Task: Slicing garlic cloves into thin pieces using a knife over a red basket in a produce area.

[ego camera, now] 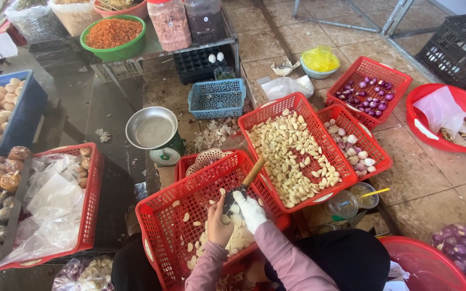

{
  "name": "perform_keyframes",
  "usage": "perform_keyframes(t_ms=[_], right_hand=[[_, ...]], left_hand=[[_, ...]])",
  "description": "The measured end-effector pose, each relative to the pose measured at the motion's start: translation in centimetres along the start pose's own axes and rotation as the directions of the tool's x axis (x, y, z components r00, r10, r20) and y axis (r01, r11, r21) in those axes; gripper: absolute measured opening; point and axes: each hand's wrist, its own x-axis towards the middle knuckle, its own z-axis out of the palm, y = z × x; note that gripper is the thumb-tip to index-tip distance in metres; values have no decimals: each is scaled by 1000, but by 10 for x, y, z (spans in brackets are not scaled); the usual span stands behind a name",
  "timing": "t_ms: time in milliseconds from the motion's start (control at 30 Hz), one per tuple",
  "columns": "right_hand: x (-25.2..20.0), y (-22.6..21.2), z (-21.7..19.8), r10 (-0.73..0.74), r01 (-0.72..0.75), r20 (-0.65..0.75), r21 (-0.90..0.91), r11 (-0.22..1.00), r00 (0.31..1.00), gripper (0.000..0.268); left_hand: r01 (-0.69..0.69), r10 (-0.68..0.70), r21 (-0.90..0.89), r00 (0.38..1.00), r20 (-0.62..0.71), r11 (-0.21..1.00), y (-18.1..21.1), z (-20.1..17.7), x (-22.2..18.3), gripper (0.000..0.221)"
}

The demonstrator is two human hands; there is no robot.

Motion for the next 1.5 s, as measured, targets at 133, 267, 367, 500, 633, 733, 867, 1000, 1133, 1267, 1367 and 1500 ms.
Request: perform_keyframes(t_ms=[133,267,367,500,633,733,867,1000,1133,1267,1367,1500], right_hand=[[-2,-1,-7,-8,6,106,25,1000,994,41],[1,5,-4,-9,-9,87,203,979,996,34],[20,16,-4,-11,25,95,-149,989,995,52],[-4,2,-7,-32,-55,203,408,911,979,24],[-5,-3,-4,-18,19,64,-6,1000,998,38],[-25,-30,-9,-109,149,102,-664,733,989,61],[-60,-82,-41,-603,282,92,-932,228,792,41],[23,-72,-122,-577,33,-140,-960,279,805,29],[122,-24,-162,-179,-298,-324,-942,156,929,21],[119,-29,-169,-168,-144,-164,-982,125,972,35],[108,-33,-169,-165,-78,-91,-994,81,982,35],[121,-22,-171,-297,-126,-155,-985,114,942,33]], left_hand=[[9,-9,29,1000,-10,1000,3,-3,-3,93],[8,-6,36,1000,-30,999,-2,-2,-4,91],[5,-5,6,999,-43,1000,-4,-4,-4,88],[-14,15,39,999,-31,999,4,-5,-6,89],[-13,13,25,1000,-28,1000,0,-6,-4,91],[-1,4,53,999,-54,999,-8,-5,-5,94],[43,-19,132,983,-181,990,-33,-12,-3,92],[19,6,116,977,-212,993,-43,-22,-6,90],[47,-18,123,974,-224,991,-38,-21,-1,86],[45,-26,80,974,-224,996,-23,-18,-3,87],[31,-16,60,974,-225,998,-16,-14,-6,91],[66,-59,37,984,-166,997,-10,-9,-8,91]])
